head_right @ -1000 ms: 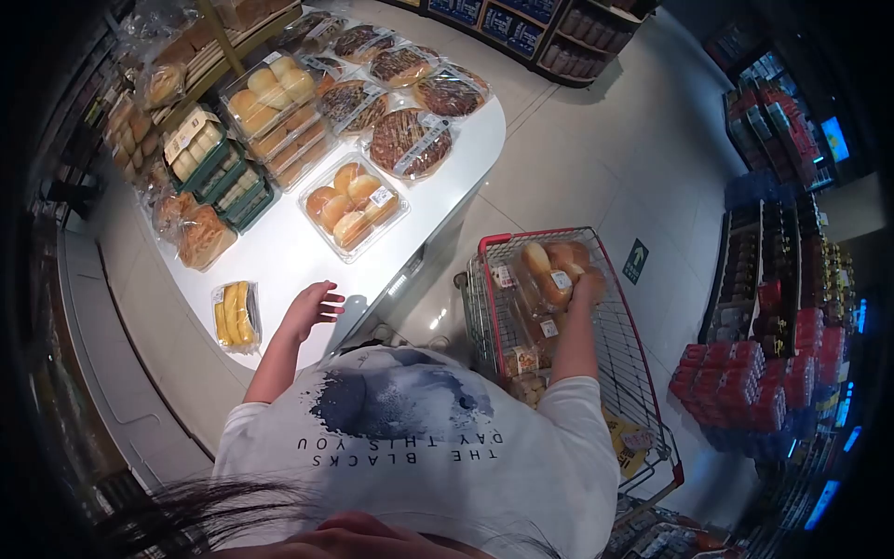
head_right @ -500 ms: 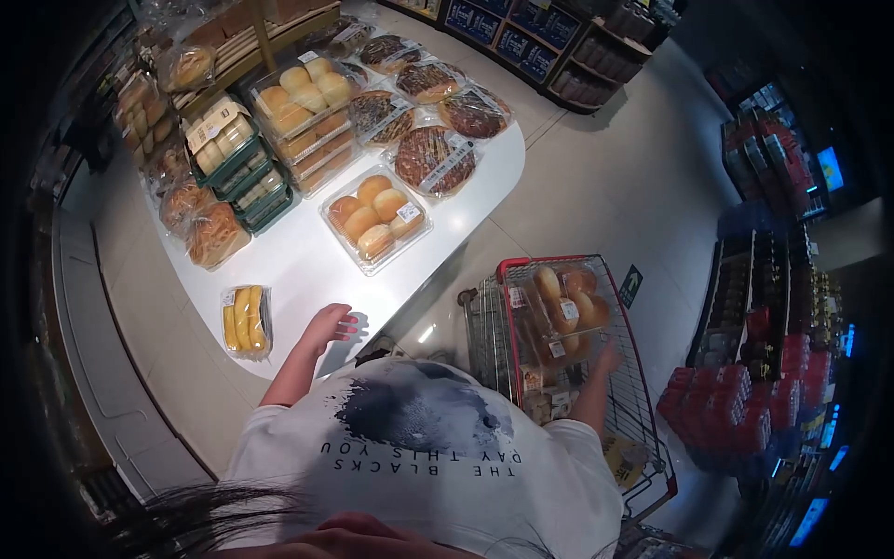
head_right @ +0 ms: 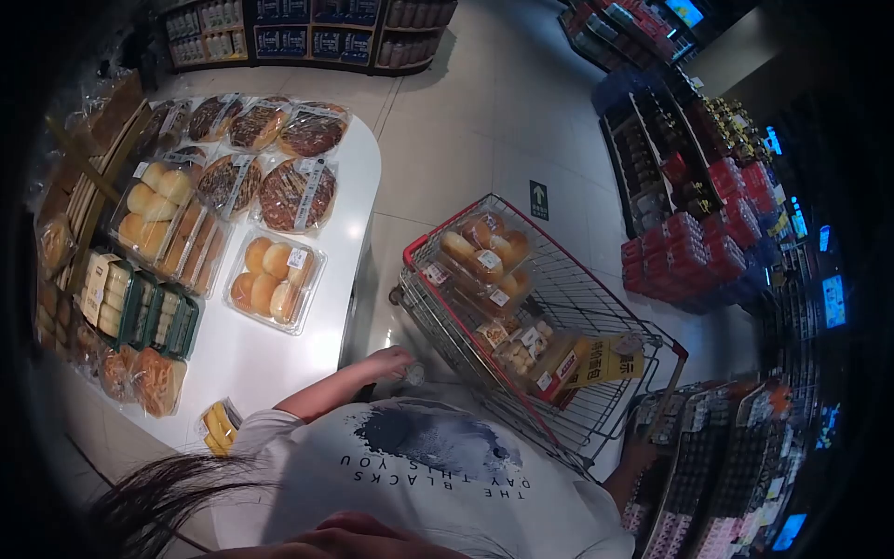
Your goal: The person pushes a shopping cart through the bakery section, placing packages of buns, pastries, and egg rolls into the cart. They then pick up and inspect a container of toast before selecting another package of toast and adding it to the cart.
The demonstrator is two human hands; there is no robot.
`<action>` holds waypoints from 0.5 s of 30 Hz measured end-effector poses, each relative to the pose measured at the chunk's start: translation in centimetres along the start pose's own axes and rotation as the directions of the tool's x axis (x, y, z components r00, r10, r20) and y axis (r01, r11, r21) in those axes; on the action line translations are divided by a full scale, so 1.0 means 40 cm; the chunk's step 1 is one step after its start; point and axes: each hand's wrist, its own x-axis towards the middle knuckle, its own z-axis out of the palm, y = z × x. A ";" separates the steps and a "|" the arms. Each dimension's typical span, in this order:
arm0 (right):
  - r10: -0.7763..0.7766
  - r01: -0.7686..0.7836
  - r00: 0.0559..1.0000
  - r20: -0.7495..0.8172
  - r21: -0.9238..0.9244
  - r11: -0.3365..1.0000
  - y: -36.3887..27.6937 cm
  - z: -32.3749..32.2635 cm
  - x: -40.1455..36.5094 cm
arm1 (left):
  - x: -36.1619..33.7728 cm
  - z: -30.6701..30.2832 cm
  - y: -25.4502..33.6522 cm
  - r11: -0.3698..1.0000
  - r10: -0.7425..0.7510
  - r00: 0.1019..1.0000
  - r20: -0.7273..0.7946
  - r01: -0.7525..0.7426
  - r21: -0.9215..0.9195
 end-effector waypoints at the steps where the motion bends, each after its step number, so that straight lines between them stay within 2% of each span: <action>1: -0.082 0.082 0.997 0.004 0.018 0.996 0.053 0.030 0.016 | 0.036 0.030 0.013 1.000 0.011 0.999 0.042 -0.012 0.023; 3: -0.238 0.238 0.971 0.001 0.065 0.969 0.163 0.144 0.096 | 0.095 0.095 0.040 0.996 0.030 0.992 0.124 -0.039 0.076; 4: -0.300 0.305 0.952 -0.062 0.097 0.947 0.180 0.161 0.106 | 0.111 0.128 0.051 0.996 0.021 0.990 0.142 -0.032 0.078; 5: -0.248 0.241 0.968 0.050 0.112 0.964 0.198 0.162 0.134 | 0.123 0.160 0.058 0.996 0.013 0.987 0.159 -0.026 0.081; 7: -0.130 0.107 0.954 0.269 0.100 0.989 0.118 0.006 0.058 | 0.117 0.202 0.122 0.996 0.011 0.977 0.213 -0.030 0.089; 8: -0.259 0.163 0.944 0.204 0.394 0.904 0.182 0.082 0.110 | 0.098 0.219 0.162 0.995 0.010 0.966 0.257 -0.036 0.097; 11: -0.143 -0.084 0.925 0.353 0.556 0.827 0.164 0.064 0.143 | 0.214 0.253 0.109 0.999 -0.039 0.966 0.255 0.038 0.009; 12: -0.109 -0.206 0.882 0.459 0.583 0.786 0.147 0.047 0.156 | 0.223 0.265 0.125 0.998 -0.055 0.967 0.248 0.055 0.006; 14: -0.088 -0.438 0.746 0.660 0.586 0.682 0.128 0.039 0.174 | 0.239 0.290 0.145 0.996 -0.082 0.974 0.209 0.086 -0.010; 15: -0.205 -0.564 0.618 0.759 0.610 0.557 0.154 0.074 0.208 | 0.245 0.302 0.151 0.996 -0.084 0.976 0.202 0.086 -0.002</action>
